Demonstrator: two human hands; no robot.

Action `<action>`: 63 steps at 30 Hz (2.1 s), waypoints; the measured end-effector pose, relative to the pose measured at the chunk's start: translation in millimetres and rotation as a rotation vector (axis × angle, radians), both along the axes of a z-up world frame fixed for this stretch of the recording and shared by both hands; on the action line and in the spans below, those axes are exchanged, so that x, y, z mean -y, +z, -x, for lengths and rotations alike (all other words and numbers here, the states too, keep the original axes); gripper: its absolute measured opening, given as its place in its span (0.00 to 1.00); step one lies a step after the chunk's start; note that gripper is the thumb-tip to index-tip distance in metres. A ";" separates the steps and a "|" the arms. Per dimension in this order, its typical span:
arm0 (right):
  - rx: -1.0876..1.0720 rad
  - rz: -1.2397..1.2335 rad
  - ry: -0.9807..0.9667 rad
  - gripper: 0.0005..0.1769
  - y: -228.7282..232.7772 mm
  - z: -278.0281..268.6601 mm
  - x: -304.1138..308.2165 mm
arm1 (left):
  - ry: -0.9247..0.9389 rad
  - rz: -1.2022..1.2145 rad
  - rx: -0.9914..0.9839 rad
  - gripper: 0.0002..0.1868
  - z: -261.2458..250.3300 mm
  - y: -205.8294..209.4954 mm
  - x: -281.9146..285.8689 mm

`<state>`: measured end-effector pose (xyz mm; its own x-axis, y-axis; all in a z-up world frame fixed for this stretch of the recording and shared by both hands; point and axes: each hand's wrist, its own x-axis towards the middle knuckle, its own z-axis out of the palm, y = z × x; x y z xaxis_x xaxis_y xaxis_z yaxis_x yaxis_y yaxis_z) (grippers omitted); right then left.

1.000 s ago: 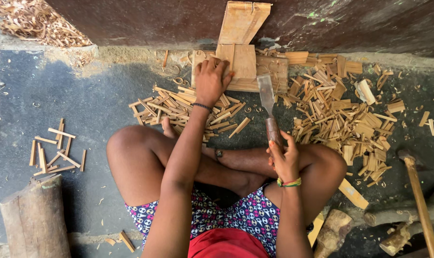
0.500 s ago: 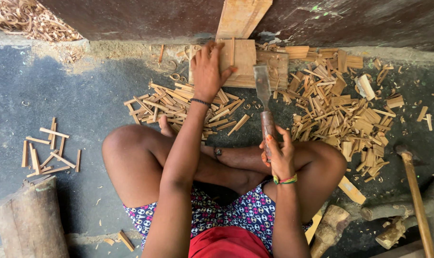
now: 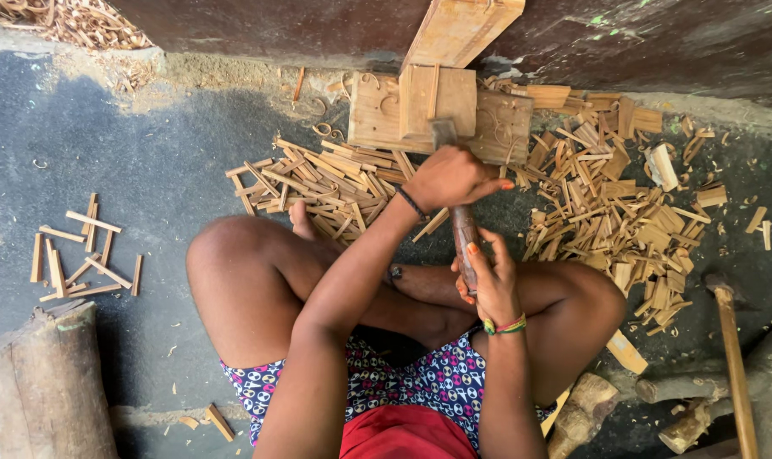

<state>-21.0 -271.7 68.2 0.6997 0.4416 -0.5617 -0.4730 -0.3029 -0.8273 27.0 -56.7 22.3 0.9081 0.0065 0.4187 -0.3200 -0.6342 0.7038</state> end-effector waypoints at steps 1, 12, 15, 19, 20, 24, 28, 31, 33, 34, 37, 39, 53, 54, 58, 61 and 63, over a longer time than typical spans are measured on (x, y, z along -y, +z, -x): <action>0.000 -0.004 0.002 0.22 1.3 0.7 -1.8 | 0.000 -0.023 -0.028 0.21 -0.2 0.7 -1.7; 0.034 0.003 0.054 0.21 -3.9 -1.4 -5.0 | 0.025 0.063 0.051 0.19 3.8 3.1 -9.3; 0.022 0.008 0.060 0.21 -4.0 -1.2 -4.7 | 0.018 0.069 -0.010 0.19 2.1 0.7 -11.0; 0.042 0.045 0.080 0.21 -6.3 2.4 -14.1 | 0.016 0.067 -0.044 0.20 -2.4 -6.5 -16.1; 0.029 0.056 0.076 0.21 -5.3 1.8 -16.4 | 0.016 0.088 -0.012 0.18 -1.8 -7.9 -16.9; 0.056 0.076 0.084 0.22 -2.2 3.0 -27.0 | -0.008 0.101 -0.045 0.17 -9.4 -6.2 -23.4; 0.079 0.100 0.101 0.21 -3.0 5.2 -31.5 | -0.038 0.044 -0.139 0.20 -8.2 -8.7 -24.0; 0.094 0.107 0.099 0.21 -4.6 6.2 -34.6 | -0.047 0.042 -0.119 0.21 -9.9 -9.1 -26.9; 0.077 0.107 0.080 0.20 -8.8 8.7 -38.2 | -0.064 0.056 -0.079 0.19 -11.8 -9.5 -29.3; 0.072 0.105 0.072 0.20 -11.2 9.6 -40.0 | -0.073 0.064 -0.058 0.18 -12.7 -9.4 -31.1; 0.050 0.097 0.044 0.20 -17.1 11.4 -42.8 | -0.082 0.037 -0.180 0.20 -13.9 -8.8 -35.7; 0.032 0.078 0.030 0.20 -19.5 10.3 -45.2 | -0.087 0.021 -0.164 0.22 -16.4 -7.6 -37.5; 0.059 0.067 0.031 0.17 -19.2 7.9 -65.8 | -0.113 0.005 -0.151 0.25 -29.1 -14.0 -49.3; 0.059 0.082 0.041 0.16 -18.8 7.6 -67.7 | -0.121 -0.003 -0.179 0.26 -31.2 -14.8 -50.4; 0.076 0.077 0.042 0.16 -21.6 9.4 -69.3 | -0.115 -0.031 -0.116 0.28 -33.6 -26.2 -50.6; 0.089 0.077 0.038 0.17 -25.6 8.4 -71.9 | -0.125 -0.027 0.005 0.24 -35.7 -31.9 -50.5; 0.103 0.106 0.029 0.17 -28.5 3.8 -76.0 | -0.120 -0.006 -0.087 0.23 -45.4 -31.3 -55.7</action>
<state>-24.8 -195.8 39.7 0.7439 0.4042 -0.5322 -0.3772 -0.4036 -0.8336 72.4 -1.0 -9.0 0.9351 -0.1070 0.3379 -0.3318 -0.5993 0.7285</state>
